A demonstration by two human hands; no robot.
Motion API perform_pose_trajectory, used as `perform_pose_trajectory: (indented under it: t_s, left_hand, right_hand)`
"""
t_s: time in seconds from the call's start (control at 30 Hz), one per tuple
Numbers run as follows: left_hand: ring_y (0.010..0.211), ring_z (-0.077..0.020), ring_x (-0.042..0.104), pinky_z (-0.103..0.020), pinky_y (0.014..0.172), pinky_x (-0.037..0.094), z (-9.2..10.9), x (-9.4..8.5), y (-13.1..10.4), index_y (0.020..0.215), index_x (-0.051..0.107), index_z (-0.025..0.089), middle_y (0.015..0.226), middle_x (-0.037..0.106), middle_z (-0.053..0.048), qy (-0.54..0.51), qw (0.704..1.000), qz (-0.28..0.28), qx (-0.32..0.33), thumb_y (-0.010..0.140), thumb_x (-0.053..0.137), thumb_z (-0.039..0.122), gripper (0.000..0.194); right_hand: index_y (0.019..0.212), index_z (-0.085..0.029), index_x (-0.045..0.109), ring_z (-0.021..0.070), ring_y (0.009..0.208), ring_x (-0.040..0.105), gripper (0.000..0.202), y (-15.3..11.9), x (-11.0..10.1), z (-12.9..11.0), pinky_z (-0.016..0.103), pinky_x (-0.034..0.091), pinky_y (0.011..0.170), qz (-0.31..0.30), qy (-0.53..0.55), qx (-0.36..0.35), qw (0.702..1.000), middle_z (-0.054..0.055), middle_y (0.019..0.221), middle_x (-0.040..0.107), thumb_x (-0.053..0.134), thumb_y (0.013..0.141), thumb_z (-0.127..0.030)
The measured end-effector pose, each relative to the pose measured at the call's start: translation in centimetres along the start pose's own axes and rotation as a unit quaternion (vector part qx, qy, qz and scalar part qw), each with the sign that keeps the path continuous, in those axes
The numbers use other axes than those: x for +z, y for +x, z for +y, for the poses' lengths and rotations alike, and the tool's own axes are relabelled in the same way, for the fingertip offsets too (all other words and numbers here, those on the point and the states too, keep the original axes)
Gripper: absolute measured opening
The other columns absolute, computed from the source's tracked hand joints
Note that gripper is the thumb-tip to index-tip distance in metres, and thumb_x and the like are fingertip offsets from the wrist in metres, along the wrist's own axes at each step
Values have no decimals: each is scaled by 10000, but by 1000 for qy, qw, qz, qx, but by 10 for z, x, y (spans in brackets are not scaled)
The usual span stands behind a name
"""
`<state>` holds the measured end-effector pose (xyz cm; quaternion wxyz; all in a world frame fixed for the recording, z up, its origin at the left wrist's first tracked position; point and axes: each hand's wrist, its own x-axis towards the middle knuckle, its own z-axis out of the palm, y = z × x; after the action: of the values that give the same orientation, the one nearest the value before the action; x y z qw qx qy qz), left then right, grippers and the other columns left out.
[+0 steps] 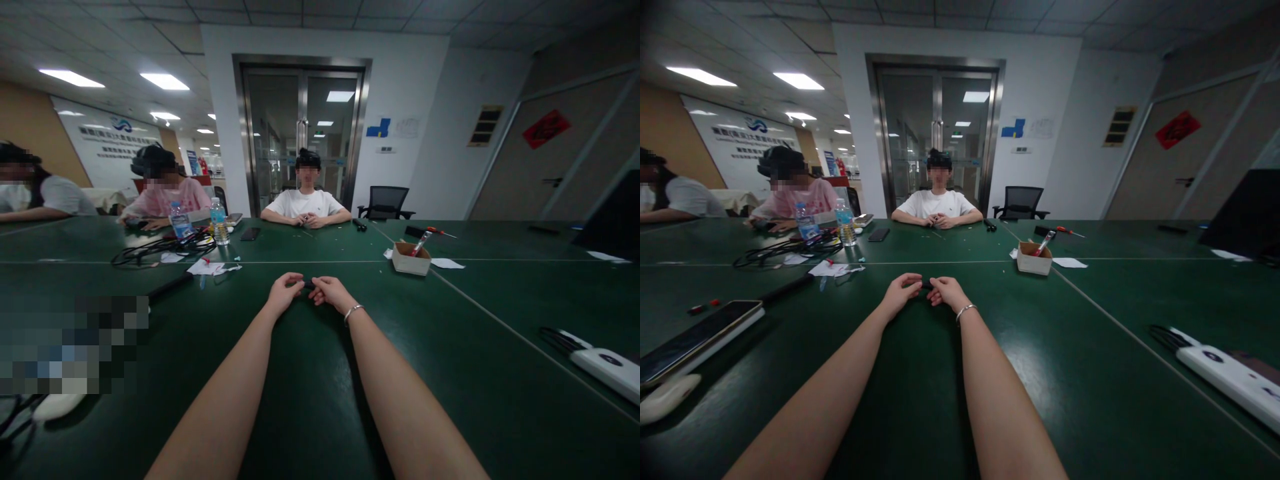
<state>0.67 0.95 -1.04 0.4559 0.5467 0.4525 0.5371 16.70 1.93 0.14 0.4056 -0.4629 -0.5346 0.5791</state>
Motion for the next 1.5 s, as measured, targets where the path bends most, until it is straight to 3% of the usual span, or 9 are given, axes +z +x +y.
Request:
perform_pose_trajectory:
  t_s: [0.17,0.5,0.7,1.5]
  left_hand:
    - [691,-136,623,-233,591,472,-2,0,2,933,632,137,838,659,-77,13,1000,3,-10,695,701,311,303]
    - [708,-125,620,-242,645,490,-2,0,3,933,642,132,843,647,-70,14,1000,-7,8,710,676,215,240]
    - [657,-120,606,-235,605,470,-4,0,5,934,631,122,767,646,-56,17,1000,1,-10,733,652,243,235]
    - [711,-140,621,-249,626,492,-4,1,4,913,637,134,821,655,-75,3,1000,11,0,688,693,254,260]
  right_hand:
    - [807,-102,548,87,377,554,164,-1,1,-1,176,484,397,-3,-3,3,1000,40,521,641,518,909,-226]
    - [796,-106,553,82,378,554,164,-3,2,-4,172,484,398,4,-17,4,1000,30,521,636,512,912,-215]
    - [811,-103,553,82,372,551,155,-3,2,-4,172,483,395,4,-18,7,1000,32,515,635,493,920,-195]
    - [834,-107,557,82,377,551,135,-3,2,-3,170,477,394,7,-13,-3,1000,22,514,623,497,915,-196]
